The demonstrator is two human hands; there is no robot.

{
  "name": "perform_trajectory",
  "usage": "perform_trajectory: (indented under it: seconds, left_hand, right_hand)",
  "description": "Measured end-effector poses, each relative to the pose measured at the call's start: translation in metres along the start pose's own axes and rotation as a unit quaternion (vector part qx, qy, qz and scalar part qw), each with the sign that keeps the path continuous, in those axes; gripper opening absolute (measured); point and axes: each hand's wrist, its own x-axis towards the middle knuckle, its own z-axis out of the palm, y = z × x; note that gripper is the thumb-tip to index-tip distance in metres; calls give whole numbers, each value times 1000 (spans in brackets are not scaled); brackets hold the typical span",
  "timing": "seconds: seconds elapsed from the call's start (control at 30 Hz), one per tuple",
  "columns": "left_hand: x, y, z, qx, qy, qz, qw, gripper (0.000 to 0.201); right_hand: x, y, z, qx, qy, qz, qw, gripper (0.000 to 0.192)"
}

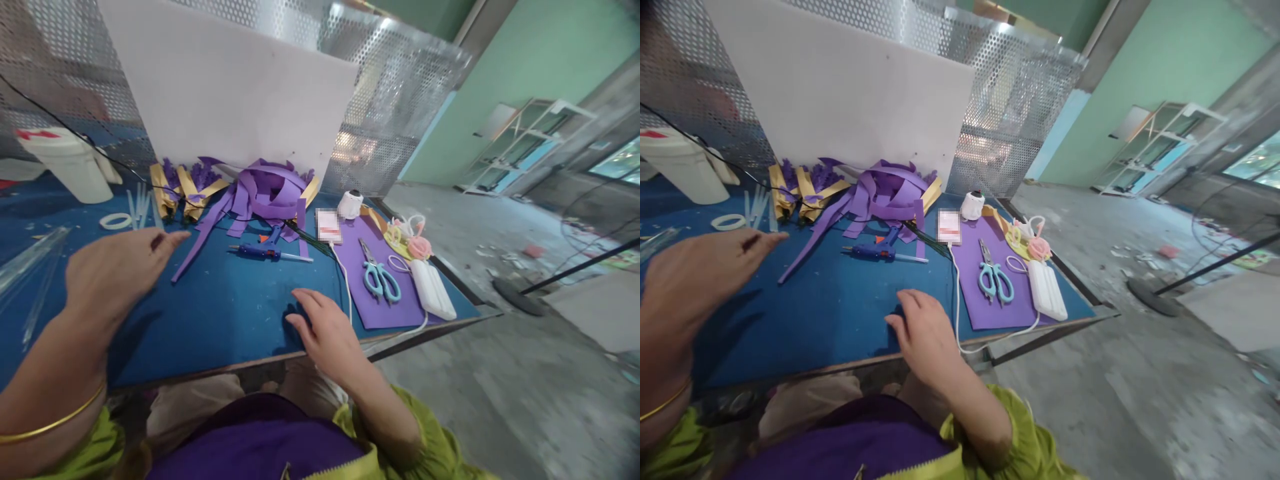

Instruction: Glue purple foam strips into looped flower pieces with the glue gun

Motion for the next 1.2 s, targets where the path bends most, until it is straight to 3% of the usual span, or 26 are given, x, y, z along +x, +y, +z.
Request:
perform_trajectory:
  seconds: [0.13,0.3,0.4,0.5,0.6,0.7,0.77,0.87,0.9,0.93,0.97,1.07,1.2]
  left_hand:
    - [-8,-10,15,84,-112,4,990,64]
    - [-11,-11,29,58,-159,45,985,53]
    - [-10,-13,35,42,-156,44,986,45]
    - [-6,-14,37,53,-134,44,989,45]
    - [5,-7,29,55,-108,98,988,44]
    - [29,8,22,38,-69,89,993,46]
    - [51,19,26,-35,-46,75,996,45]
    - [78,26,49,-148,-45,21,988,42]
    - [83,26,58,-202,-60,19,977,40]
    - [87,26,68,-356,-86,-22,930,32]
    - [89,25,76,-403,-93,-36,910,31]
    - [89,24,91,-490,-92,-54,865,28]
    - [89,31,97,-563,-105,-54,818,30]
  right_hand:
    - [-8,32,9,-50,51,84,994,44]
    - [-18,54,12,-93,62,109,988,49]
    - [-18,49,7,-77,42,89,992,49]
    - [-9,31,-14,-23,-22,4,999,44]
    - [13,8,-48,12,-125,-118,985,41]
    - [52,-11,-74,16,-192,-181,964,36]
    - [83,-22,-78,44,-216,-190,957,32]
    - [120,-33,-63,113,-232,-141,956,23]
    - [127,-35,-54,139,-241,-118,953,23]
    - [133,-36,-44,174,-244,-94,949,23]
    - [136,-36,-35,213,-239,-72,945,23]
    - [141,-31,-11,312,-210,-8,927,20]
    - [155,-23,9,378,-158,99,907,12]
